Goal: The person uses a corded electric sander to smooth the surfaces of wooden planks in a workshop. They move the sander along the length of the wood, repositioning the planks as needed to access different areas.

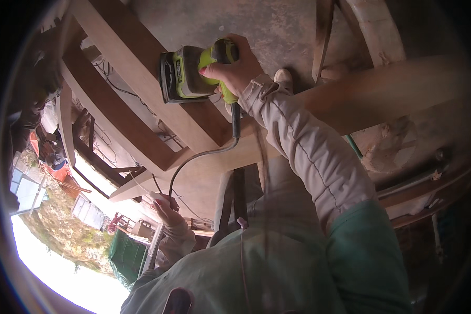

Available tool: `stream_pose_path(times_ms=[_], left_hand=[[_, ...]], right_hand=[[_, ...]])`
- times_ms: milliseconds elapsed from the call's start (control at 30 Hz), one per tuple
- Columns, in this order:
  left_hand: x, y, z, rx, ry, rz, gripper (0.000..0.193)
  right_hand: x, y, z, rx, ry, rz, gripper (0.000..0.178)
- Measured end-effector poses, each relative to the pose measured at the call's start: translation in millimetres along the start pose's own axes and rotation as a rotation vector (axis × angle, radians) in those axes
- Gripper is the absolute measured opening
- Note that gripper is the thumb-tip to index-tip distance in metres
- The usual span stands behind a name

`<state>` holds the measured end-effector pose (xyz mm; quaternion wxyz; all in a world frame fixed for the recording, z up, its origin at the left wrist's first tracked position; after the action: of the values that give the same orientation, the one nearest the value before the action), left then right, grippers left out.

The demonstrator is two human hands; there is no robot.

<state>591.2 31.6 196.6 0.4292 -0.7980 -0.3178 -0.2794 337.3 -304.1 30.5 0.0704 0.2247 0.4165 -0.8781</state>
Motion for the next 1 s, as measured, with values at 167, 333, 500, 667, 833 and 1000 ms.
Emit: stream_pose_path(times_ms=[167,333,500,667,833,1000], left_hand=[[6,0,-11,-0.031,0.000,-0.003,0.043],[8,3,-54,-0.143,0.026,-0.034,0.042],[13,10,-56,-0.171,0.085,-0.041,0.046],[14,12,-69,-0.165,0.109,-0.082,0.053],[16,12,-63,-0.162,0.062,-0.041,0.048],[17,9,-64,-0.173,0.034,-0.027,0.046]], right_hand=[[23,-22,-30,-0.040,-0.005,-0.050,0.073],[5,-11,-12,-0.046,0.089,-0.066,0.074],[24,-29,-38,-0.012,-0.014,-0.083,0.076],[2,-21,-4,-0.009,-0.018,-0.047,0.075],[11,-51,-17,-0.034,-0.039,-0.055,0.073],[-8,-38,2,0.064,-0.096,0.005,0.071]])
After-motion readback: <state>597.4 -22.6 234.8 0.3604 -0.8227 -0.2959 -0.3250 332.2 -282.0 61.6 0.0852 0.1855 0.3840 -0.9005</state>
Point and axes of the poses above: each hand's wrist, its own y-axis towards the middle knuckle, its own x-axis out of the back of the hand, z = x × y, the point moved 10 cm from there along y, towards the middle knuckle, and after that the axes turned 6 degrees about y, right-handed, at the moved point
